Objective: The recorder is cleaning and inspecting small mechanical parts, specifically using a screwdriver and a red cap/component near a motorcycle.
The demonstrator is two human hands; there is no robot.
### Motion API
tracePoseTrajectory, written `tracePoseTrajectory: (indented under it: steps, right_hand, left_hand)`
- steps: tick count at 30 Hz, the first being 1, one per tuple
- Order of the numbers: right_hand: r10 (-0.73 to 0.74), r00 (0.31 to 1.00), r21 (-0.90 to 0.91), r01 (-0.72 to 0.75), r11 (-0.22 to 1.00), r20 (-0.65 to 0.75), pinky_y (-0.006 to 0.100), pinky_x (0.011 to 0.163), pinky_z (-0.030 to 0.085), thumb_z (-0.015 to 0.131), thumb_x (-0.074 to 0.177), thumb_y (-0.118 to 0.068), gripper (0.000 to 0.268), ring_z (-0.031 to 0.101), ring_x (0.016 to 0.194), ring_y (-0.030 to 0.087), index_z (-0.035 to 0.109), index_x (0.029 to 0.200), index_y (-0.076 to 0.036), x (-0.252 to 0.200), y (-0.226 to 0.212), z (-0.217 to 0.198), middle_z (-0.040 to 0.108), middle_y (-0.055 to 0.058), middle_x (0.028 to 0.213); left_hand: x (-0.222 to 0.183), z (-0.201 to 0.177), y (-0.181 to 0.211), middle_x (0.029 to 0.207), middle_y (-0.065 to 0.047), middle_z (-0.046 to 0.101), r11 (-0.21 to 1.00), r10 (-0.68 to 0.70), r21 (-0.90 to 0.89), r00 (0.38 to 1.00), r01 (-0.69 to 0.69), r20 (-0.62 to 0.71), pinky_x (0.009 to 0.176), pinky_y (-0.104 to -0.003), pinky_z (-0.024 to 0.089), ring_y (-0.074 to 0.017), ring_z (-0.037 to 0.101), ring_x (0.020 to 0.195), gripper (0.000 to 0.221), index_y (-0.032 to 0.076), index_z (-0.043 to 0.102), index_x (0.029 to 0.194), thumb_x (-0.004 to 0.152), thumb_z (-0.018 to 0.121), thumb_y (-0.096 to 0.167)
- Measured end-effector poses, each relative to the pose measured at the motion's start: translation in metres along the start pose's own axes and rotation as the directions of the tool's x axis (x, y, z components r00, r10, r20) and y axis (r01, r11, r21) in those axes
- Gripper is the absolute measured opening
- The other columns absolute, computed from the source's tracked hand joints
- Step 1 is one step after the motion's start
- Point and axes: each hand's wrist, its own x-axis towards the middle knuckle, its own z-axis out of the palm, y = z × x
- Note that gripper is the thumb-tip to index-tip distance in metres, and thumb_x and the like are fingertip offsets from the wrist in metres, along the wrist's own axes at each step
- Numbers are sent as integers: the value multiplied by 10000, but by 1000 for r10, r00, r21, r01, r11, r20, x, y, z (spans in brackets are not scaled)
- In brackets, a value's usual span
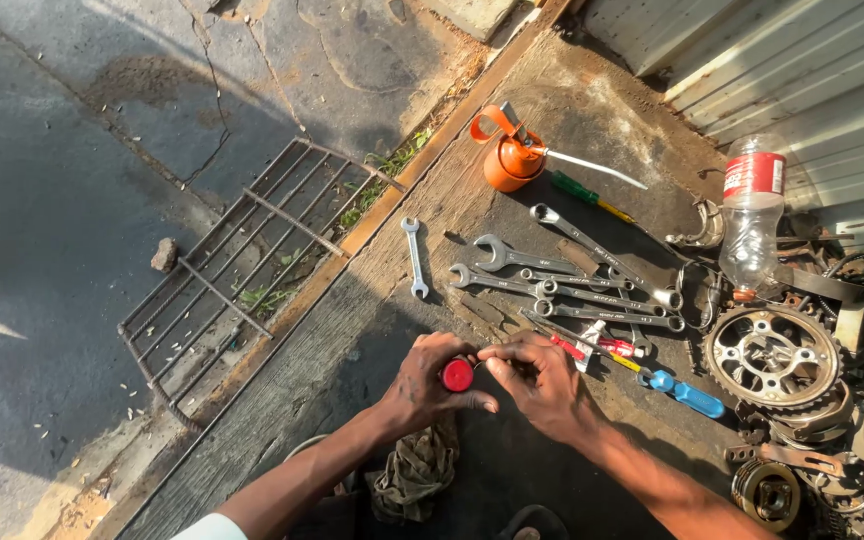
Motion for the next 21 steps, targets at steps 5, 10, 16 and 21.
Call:
tracePoseTrajectory:
  steps: [5,10,16,21]
  right_hand:
    - [-370,922,-183,346,920,-114,279,682,561,705,917,-77,152,701,801,175,776,1050,-56,-7,-14,3,684,78,933]
    - [-394,917,-371,347,861,-57,348,637,617,660,880,45,241,739,827,249,754,1073,-64,-14,-29,5,671,114,975]
    - [-490,871,-409,455,791,20,305,695,687,593,826,136,472,741,841,257,702,1201,-129,-20,-18,9,598,134,988]
    - [-445,894,-464,412,784,42,273,633,643,638,855,123,442,733,809,219,661,1227,-114,-20,-10,10,603,129,1009]
  left_hand:
    - [-8,7,-9,1146,-97,666,996,65,-61,997,-67,-31,1014,-470,432,-300,610,1134,824,57,598,1296,733,808,621]
    - [-17,5,-5,1339,-230,527,965,206,183,974,-186,-97,1060,-539,350,-421,468,1295,895,62,405,1416,798,795,579]
    - [-16,-3,-8,1275,-164,580,987,135,73,985,-143,106,1073,-533,379,-361,533,1222,877,55,351,1465,891,687,627]
    - [-11,-7,-5,1216,-155,593,991,85,87,985,-99,148,983,-494,433,-337,574,1145,863,68,393,1431,856,694,637]
